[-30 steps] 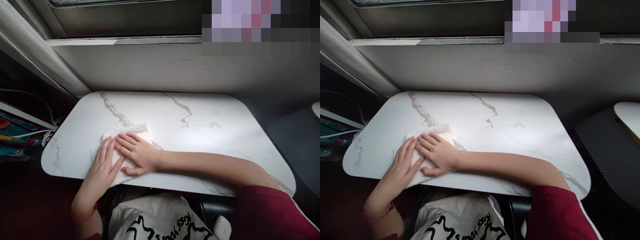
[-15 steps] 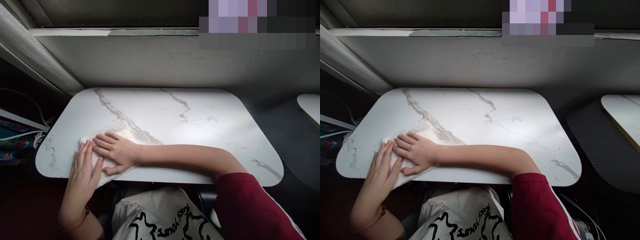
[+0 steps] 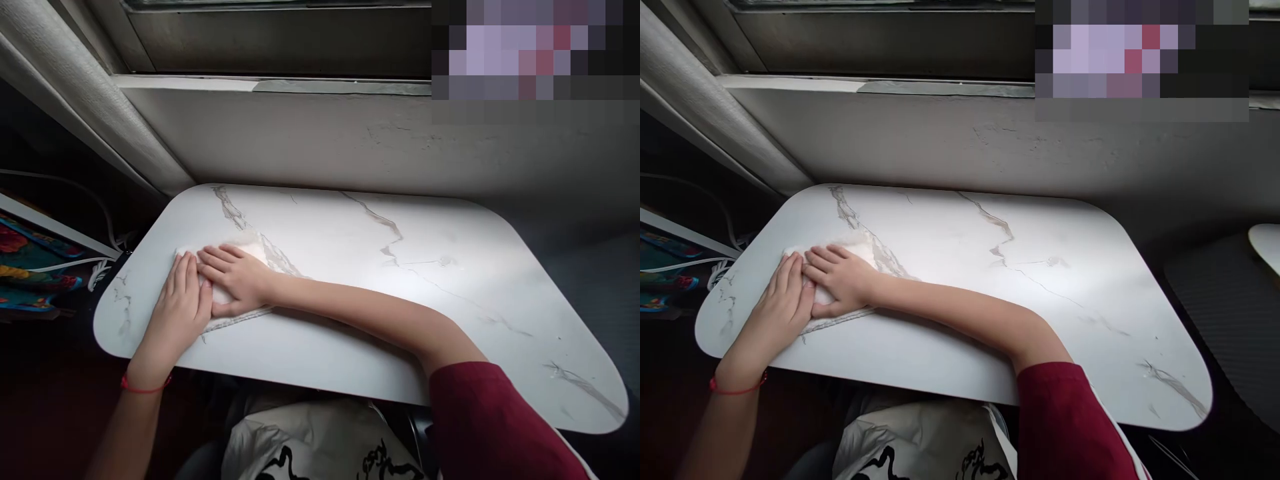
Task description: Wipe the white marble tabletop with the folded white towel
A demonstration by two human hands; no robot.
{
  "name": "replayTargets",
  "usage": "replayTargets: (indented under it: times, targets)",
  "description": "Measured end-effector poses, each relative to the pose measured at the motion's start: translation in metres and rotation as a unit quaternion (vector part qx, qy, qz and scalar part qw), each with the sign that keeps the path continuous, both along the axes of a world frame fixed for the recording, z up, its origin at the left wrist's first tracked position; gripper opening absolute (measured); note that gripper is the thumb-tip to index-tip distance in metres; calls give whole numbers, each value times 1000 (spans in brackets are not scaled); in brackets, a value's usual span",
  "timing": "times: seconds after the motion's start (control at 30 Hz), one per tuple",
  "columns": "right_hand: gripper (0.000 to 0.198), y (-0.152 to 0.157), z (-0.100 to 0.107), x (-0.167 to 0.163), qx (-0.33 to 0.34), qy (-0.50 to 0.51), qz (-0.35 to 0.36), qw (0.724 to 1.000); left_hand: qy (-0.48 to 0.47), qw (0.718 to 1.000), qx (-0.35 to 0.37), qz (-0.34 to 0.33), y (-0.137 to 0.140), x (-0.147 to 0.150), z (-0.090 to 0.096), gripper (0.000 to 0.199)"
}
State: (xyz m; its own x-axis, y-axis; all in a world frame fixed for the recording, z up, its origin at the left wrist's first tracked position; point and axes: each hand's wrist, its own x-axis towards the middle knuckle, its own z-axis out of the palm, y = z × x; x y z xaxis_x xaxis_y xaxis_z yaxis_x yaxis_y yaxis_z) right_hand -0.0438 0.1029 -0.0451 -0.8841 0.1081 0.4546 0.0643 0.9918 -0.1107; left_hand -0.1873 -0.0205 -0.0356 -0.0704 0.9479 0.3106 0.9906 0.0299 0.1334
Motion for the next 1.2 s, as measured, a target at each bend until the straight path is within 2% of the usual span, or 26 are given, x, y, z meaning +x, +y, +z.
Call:
replayTargets:
  times: [0.13,0.3,0.43,0.57,0.87,1.03,1.2]
  targets:
    - [78,27,-1,-4,-19,5,-7,1000,38,999,-39,8,34,-5,10,72]
    - [77,81,-1,-10,-33,-10,-49,998,66,992,-107,12,107,-15,22,72]
    - [75,121,0,-10,-53,-21,-121,991,37,989,-141,-36,167,-22,26,70]
    - [73,149,-2,-10,-67,-20,-162,984,-3,989,-122,-79,203,-29,21,69]
    - [68,185,4,-13,-110,-17,-160,981,-25,992,-90,-82,239,-38,12,69]
    - [66,187,2,-13,-101,-10,-151,983,-49,992,-83,-84,237,-35,12,66]
    - [64,179,3,-16,-96,5,-161,982,-91,990,-91,-49,228,-32,17,66]
